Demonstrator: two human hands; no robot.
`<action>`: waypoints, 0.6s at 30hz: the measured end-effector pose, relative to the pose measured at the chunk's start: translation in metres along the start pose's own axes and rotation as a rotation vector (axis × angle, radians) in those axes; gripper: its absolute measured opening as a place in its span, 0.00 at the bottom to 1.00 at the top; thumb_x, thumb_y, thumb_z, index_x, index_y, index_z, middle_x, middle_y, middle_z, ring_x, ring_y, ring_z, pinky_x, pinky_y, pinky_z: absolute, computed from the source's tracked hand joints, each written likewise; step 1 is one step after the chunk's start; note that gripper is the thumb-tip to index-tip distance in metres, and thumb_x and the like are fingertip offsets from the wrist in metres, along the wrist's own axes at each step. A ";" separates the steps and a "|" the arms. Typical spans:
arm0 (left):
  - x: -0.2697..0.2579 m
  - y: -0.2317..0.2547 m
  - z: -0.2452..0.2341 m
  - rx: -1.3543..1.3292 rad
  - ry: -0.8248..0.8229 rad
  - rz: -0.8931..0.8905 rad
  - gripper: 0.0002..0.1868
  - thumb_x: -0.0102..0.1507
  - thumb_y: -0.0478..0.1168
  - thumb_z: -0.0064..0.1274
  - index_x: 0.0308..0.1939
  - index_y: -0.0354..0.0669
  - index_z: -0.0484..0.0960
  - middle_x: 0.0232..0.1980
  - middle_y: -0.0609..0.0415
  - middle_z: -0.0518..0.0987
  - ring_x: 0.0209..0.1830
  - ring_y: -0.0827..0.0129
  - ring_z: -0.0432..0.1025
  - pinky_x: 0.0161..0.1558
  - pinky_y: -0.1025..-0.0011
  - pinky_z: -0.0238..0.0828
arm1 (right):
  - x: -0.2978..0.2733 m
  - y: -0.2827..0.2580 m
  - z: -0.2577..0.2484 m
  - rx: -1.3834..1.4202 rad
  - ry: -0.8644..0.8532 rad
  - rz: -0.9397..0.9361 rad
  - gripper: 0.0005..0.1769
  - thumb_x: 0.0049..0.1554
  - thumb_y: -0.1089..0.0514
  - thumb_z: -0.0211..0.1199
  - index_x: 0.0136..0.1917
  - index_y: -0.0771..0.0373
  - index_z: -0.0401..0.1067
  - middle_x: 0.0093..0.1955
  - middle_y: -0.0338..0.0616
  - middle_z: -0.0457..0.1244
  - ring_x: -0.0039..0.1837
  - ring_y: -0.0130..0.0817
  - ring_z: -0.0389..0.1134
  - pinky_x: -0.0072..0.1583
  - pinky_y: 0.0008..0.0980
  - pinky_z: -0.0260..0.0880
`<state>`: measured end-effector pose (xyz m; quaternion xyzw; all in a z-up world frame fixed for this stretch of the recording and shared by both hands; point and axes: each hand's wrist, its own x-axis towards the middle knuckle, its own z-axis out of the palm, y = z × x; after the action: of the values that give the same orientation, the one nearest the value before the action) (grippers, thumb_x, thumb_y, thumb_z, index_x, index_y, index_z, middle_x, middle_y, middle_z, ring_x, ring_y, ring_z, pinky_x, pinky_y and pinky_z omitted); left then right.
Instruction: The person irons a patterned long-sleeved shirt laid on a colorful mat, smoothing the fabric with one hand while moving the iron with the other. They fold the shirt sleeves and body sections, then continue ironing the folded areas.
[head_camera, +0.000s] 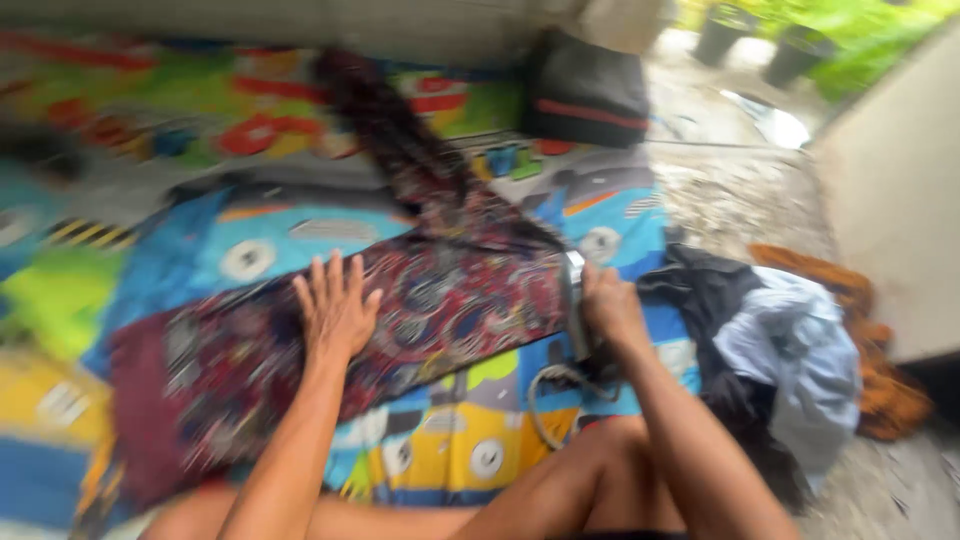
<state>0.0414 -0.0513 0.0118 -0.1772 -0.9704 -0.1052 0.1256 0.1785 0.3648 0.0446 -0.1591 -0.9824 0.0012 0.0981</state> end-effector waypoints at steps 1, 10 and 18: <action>-0.013 -0.009 -0.014 -0.006 -0.039 -0.032 0.36 0.69 0.61 0.36 0.79 0.53 0.61 0.83 0.43 0.53 0.84 0.43 0.43 0.78 0.34 0.33 | -0.002 -0.005 -0.001 -0.052 0.117 -0.035 0.26 0.72 0.47 0.43 0.48 0.69 0.72 0.37 0.64 0.64 0.39 0.69 0.72 0.40 0.58 0.76; -0.078 -0.127 -0.090 0.089 0.103 -0.245 0.43 0.67 0.67 0.38 0.80 0.52 0.57 0.81 0.41 0.58 0.83 0.39 0.44 0.75 0.29 0.36 | -0.066 -0.152 -0.167 0.400 -0.139 0.023 0.38 0.68 0.27 0.40 0.55 0.66 0.65 0.52 0.71 0.65 0.59 0.72 0.69 0.58 0.66 0.71; -0.100 -0.133 -0.258 0.088 -0.061 -0.410 0.45 0.67 0.71 0.31 0.83 0.56 0.46 0.83 0.42 0.48 0.83 0.40 0.35 0.74 0.30 0.35 | -0.093 -0.293 -0.216 0.442 -0.119 -0.175 0.36 0.67 0.28 0.39 0.54 0.62 0.67 0.51 0.68 0.67 0.56 0.69 0.71 0.56 0.66 0.72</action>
<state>0.1360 -0.2689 0.2062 0.0262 -0.9932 -0.0806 0.0796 0.2149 0.0510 0.2488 -0.0478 -0.9723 0.2170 0.0721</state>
